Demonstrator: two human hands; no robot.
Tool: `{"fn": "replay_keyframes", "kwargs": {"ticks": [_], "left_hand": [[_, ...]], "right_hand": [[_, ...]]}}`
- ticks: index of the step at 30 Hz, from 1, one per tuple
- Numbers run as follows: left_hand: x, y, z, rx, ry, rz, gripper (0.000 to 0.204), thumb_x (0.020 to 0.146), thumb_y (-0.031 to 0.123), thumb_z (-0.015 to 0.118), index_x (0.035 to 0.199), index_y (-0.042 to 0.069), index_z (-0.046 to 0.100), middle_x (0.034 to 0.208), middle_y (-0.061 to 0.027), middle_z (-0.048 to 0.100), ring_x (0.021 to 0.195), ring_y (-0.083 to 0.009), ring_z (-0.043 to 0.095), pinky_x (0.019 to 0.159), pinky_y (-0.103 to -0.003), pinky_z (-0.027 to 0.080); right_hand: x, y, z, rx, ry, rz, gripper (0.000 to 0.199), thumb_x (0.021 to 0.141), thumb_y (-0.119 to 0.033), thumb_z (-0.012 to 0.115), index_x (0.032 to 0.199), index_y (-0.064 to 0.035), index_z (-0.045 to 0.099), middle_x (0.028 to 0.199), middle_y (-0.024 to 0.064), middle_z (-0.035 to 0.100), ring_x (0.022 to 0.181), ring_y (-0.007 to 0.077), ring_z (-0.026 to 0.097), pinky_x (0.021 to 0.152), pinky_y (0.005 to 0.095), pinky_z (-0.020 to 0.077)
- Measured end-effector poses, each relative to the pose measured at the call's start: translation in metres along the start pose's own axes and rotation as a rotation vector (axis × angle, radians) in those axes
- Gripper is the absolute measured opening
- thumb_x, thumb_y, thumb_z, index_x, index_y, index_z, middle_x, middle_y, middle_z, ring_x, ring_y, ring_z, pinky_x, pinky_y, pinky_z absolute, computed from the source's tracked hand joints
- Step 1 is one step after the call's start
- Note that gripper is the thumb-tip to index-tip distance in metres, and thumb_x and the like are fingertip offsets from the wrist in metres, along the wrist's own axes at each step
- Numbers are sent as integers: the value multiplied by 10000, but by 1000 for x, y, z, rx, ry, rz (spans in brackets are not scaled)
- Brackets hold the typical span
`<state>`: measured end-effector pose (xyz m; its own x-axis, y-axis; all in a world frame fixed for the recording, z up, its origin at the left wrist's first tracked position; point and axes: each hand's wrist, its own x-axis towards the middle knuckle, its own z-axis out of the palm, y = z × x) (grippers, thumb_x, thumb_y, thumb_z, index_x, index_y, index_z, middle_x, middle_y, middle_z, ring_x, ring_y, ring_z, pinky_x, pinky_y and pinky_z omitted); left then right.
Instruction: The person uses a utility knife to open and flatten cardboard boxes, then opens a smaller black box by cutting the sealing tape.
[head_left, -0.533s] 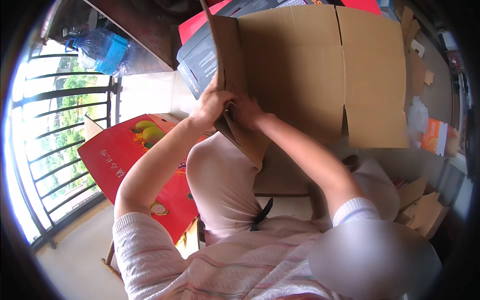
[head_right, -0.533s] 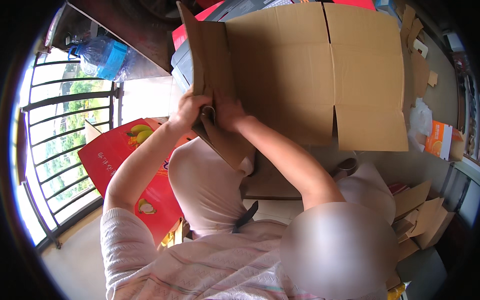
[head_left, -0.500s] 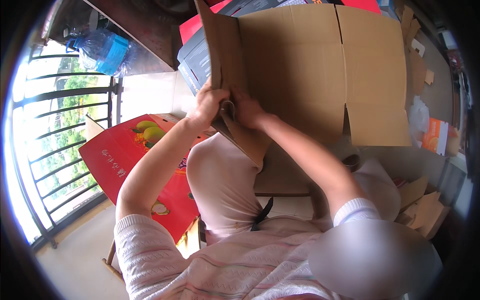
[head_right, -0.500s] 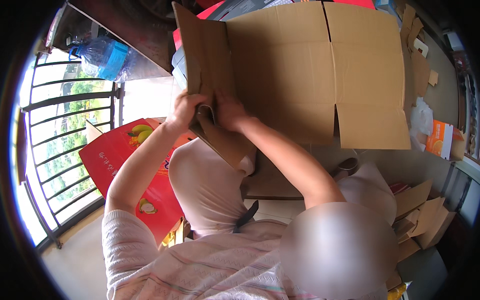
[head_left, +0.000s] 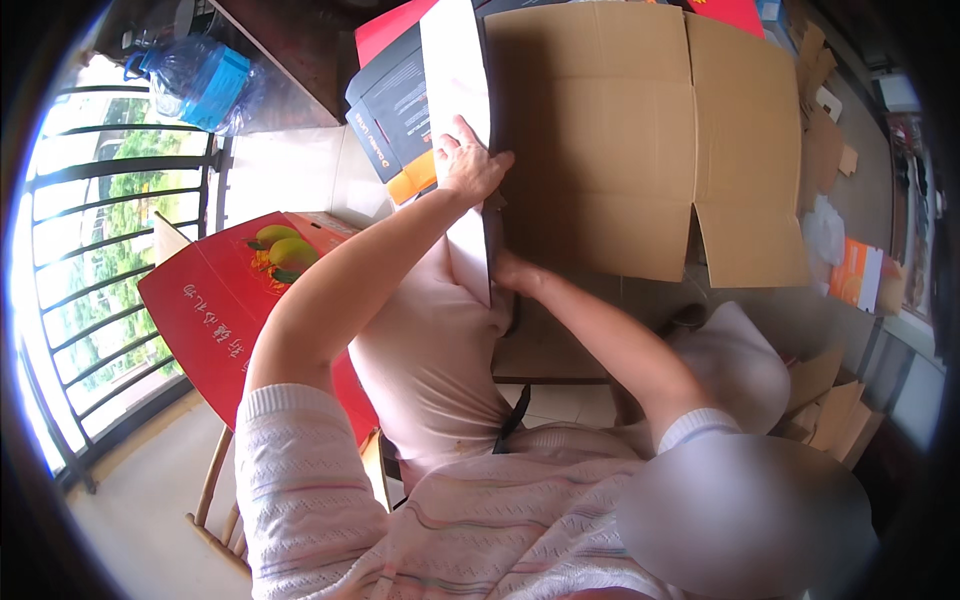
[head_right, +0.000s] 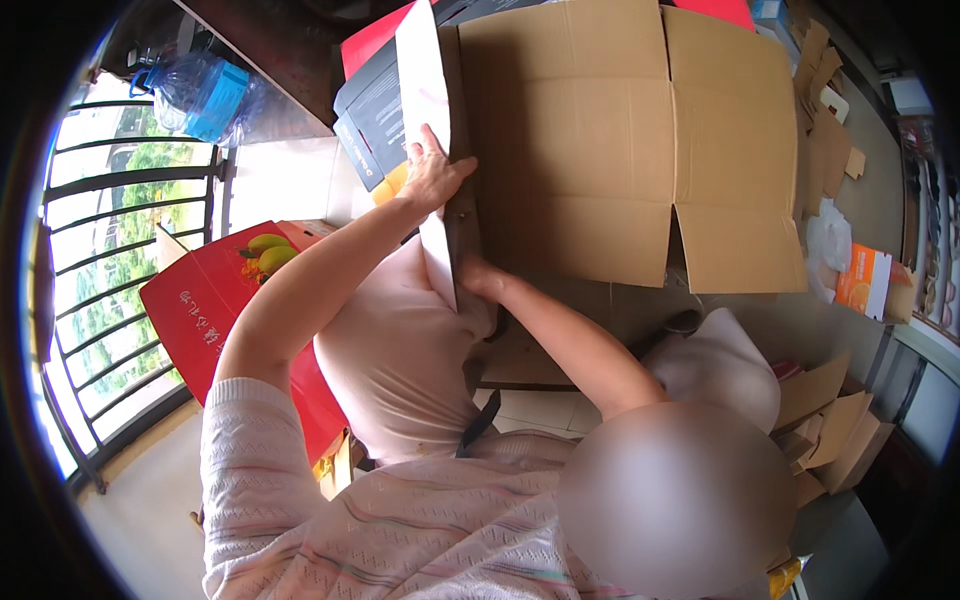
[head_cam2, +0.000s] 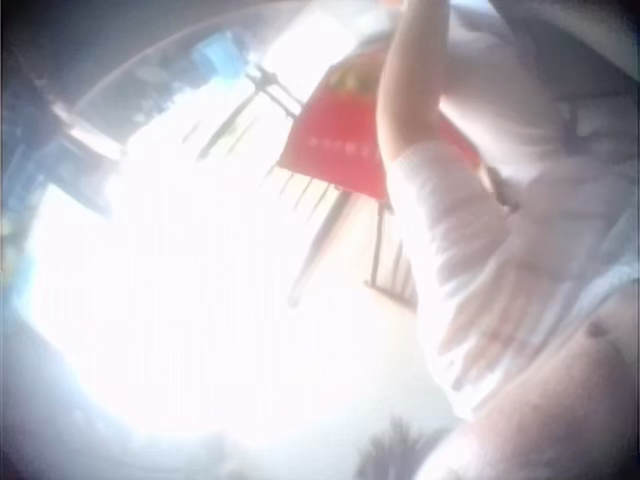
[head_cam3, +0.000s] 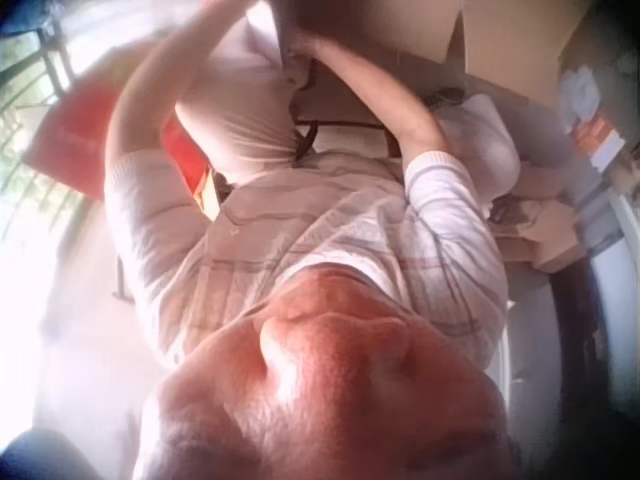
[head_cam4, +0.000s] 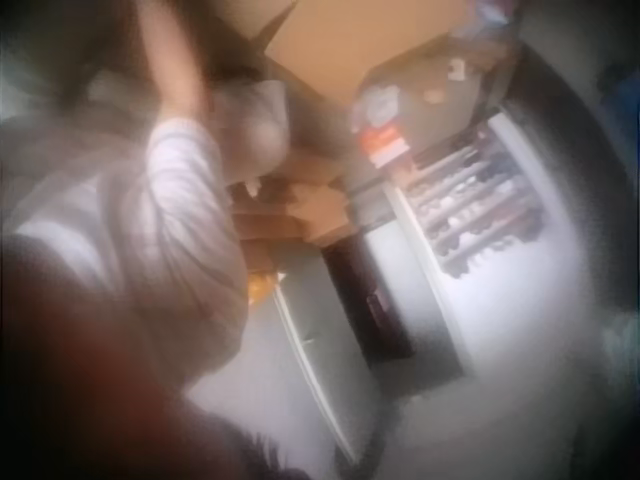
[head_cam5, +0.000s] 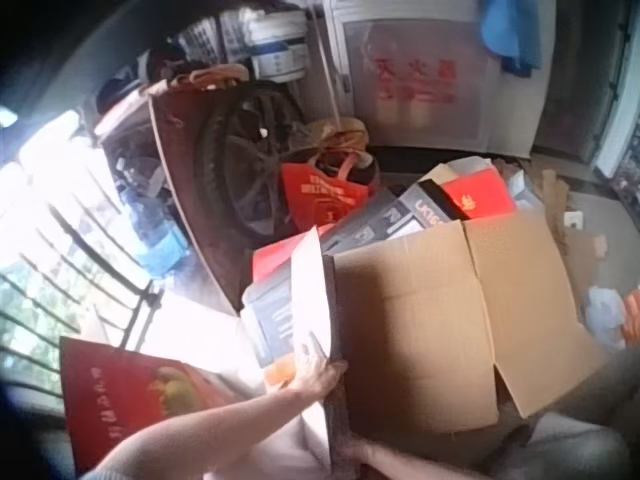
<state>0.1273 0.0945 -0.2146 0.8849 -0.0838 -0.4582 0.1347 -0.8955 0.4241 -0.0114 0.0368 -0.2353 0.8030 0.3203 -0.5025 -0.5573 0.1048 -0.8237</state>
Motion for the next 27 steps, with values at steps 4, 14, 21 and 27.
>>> {"fn": "replay_keyframes", "kwargs": {"ticks": [4,14,21,27], "left_hand": [[24,-8,19,368,-202,-51,1216,682,635,588,1325,-95,-141,1271,-400,247,1187,-462,344,985,-383,310],[49,13,14,515,-494,95,1223,577,487,725,1300,-174,-7,1036,-293,507,1019,-335,518,828,-386,450],[53,-30,12,188,-19,31,1305,423,409,848,1399,103,38,1215,-309,360,1116,-420,405,956,-436,357],[63,-42,21,223,-59,-74,1334,451,401,839,1400,196,-77,1275,-302,290,1173,-393,374,983,-408,346]], "right_hand": [[19,11,-30,-462,108,344,276,777,-109,473,969,62,573,996,253,591,938,358,580,787,399,453],[65,-15,-111,-968,340,-371,354,835,-168,506,1173,-66,520,1203,97,534,1082,277,507,877,351,415],[60,-9,-117,-1130,288,-415,356,767,-144,551,1119,-95,568,1304,13,455,1144,239,446,917,387,404],[29,-47,-137,-563,180,-150,331,816,-142,575,1123,-18,561,1100,151,591,995,247,585,870,355,460]]}}
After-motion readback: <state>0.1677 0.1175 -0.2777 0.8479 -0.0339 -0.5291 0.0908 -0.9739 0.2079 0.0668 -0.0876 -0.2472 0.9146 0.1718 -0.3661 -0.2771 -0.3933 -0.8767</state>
